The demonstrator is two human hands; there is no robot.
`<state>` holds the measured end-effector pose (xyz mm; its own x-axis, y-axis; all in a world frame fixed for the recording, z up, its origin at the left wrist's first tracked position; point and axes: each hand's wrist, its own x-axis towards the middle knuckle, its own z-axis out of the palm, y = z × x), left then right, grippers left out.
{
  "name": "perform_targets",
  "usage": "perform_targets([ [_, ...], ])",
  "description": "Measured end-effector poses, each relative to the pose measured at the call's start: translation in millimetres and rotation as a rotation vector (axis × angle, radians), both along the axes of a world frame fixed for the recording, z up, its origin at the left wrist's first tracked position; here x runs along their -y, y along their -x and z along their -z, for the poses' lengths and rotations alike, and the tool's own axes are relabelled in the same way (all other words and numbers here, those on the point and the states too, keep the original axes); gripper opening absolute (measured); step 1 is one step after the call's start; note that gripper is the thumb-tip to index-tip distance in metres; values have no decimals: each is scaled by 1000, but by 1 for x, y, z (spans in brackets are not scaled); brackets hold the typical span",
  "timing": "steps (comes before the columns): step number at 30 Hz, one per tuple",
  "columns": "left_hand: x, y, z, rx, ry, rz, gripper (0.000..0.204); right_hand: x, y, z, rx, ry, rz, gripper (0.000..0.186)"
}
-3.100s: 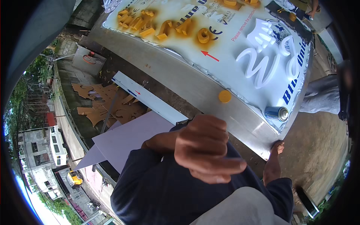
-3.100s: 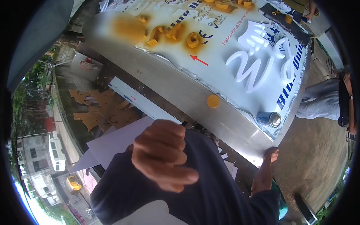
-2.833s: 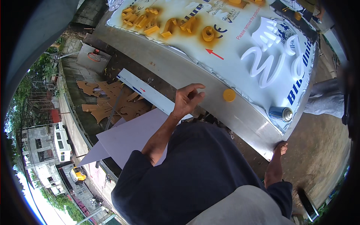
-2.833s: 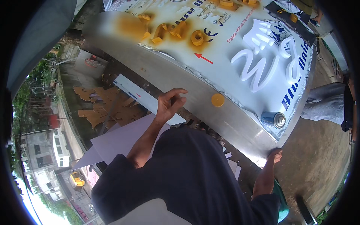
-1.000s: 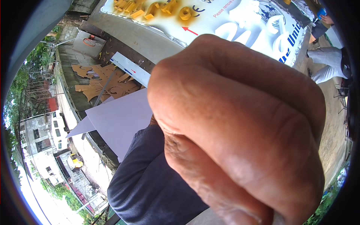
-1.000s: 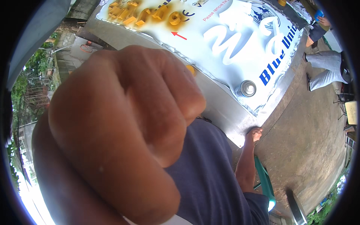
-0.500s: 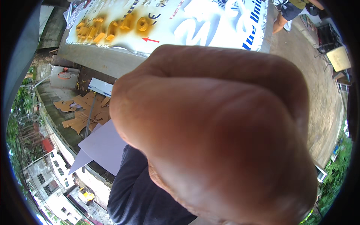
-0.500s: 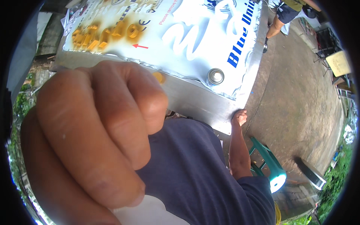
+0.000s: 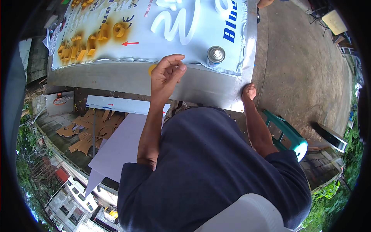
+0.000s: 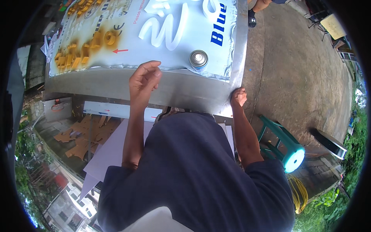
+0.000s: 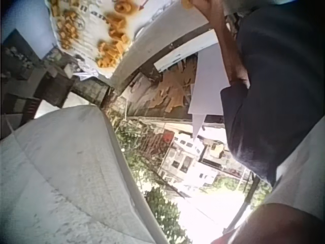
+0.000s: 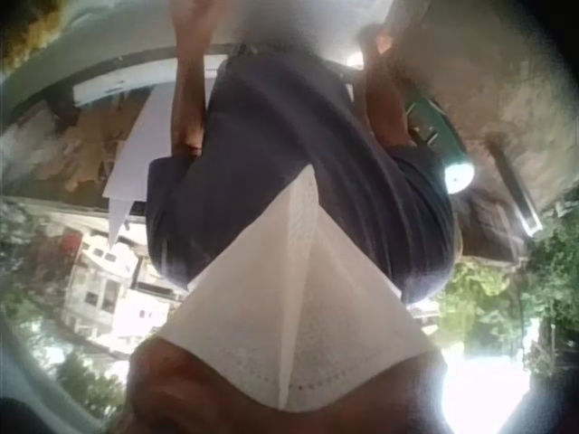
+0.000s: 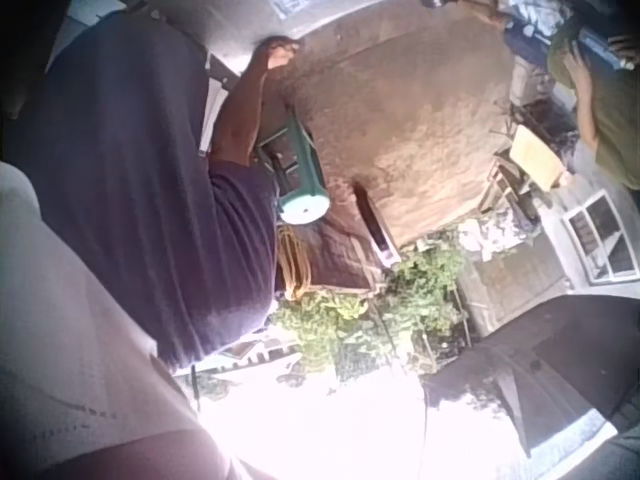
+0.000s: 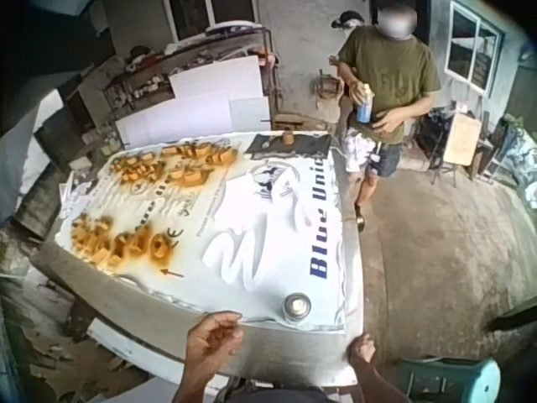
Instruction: Arranging and spray painting letters onto a large white sign board.
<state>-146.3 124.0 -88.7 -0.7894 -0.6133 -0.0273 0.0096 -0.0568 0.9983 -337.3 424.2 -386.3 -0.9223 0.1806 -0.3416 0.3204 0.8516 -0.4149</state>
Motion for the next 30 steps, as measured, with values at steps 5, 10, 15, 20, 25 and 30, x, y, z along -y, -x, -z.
perform_targets([
  [5,-7,-21,73,211,40,60,34,8,1,-8,77,127,227,54],
  [10,-8,-68,106,526,92,28,30,7,-2,-57,-284,99,-39,36],
  [15,5,-119,129,308,-326,-261,27,37,-11,-147,-64,914,-16,44],
  [20,26,-135,150,100,-793,-423,38,61,-50,-229,467,2055,127,72],
  [25,45,-140,159,128,-717,-449,35,68,-75,-240,267,1675,37,55],
  [30,68,-143,184,273,-248,-517,26,43,-67,-178,-186,869,-36,34],
])
